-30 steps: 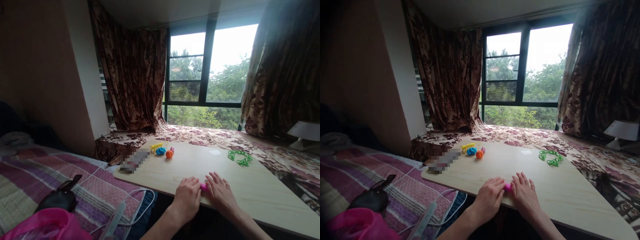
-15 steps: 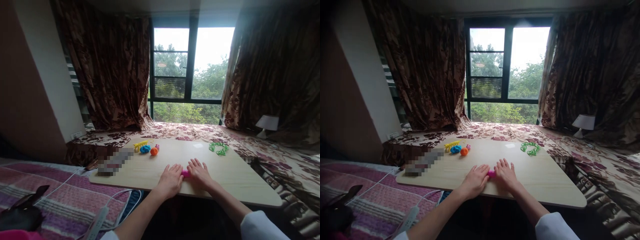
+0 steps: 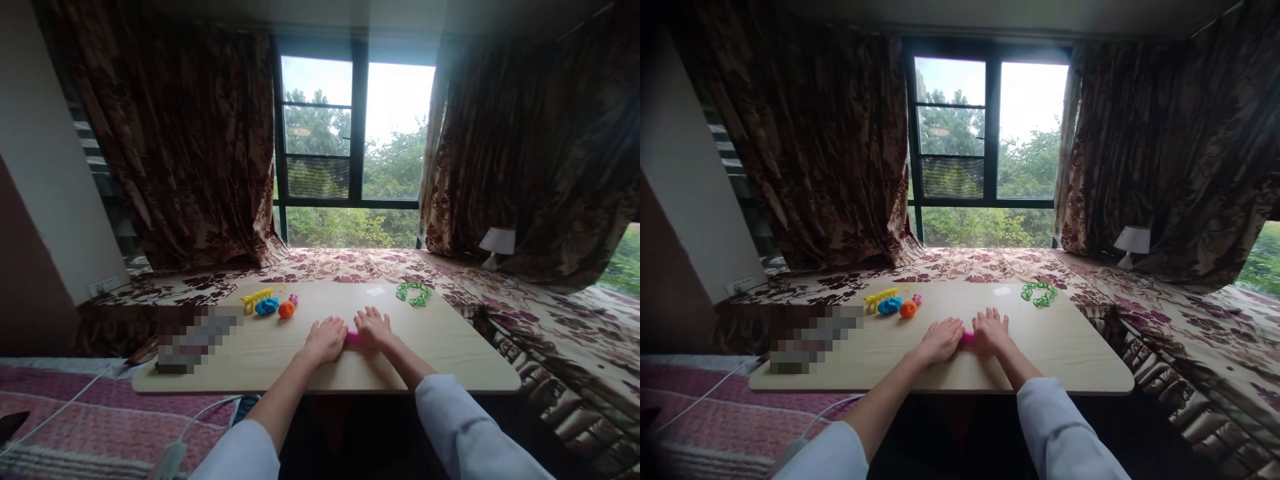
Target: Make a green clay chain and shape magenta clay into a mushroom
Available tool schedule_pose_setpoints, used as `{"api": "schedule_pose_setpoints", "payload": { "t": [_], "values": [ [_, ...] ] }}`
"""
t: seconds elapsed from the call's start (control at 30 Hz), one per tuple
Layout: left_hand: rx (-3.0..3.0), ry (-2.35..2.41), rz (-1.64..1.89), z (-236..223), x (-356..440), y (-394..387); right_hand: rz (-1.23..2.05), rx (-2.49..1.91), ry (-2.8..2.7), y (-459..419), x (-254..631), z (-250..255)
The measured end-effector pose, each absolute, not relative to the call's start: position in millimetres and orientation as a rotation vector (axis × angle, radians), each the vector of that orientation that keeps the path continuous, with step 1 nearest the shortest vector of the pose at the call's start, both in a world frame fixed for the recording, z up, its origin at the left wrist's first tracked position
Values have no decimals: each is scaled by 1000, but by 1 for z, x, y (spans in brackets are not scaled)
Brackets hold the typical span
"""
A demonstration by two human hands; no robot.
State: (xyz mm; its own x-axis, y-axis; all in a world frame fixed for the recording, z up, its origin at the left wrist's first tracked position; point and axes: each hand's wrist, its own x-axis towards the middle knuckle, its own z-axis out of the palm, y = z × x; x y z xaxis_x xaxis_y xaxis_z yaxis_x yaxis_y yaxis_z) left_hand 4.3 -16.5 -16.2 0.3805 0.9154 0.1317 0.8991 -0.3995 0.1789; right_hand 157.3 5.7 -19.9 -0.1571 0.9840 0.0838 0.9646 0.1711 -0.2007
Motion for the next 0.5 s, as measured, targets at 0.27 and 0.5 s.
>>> {"api": "schedule_pose_setpoints", "payload": {
  "t": [0.27, 0.5],
  "values": [
    [2735, 1446, 439, -24, -24, -87, 88, -1531, -2464, -63, 171, -37],
    [2752, 1420, 406, -29, -30, -112, 102, -1445, -2511, -85, 180, -39]
  ]
}}
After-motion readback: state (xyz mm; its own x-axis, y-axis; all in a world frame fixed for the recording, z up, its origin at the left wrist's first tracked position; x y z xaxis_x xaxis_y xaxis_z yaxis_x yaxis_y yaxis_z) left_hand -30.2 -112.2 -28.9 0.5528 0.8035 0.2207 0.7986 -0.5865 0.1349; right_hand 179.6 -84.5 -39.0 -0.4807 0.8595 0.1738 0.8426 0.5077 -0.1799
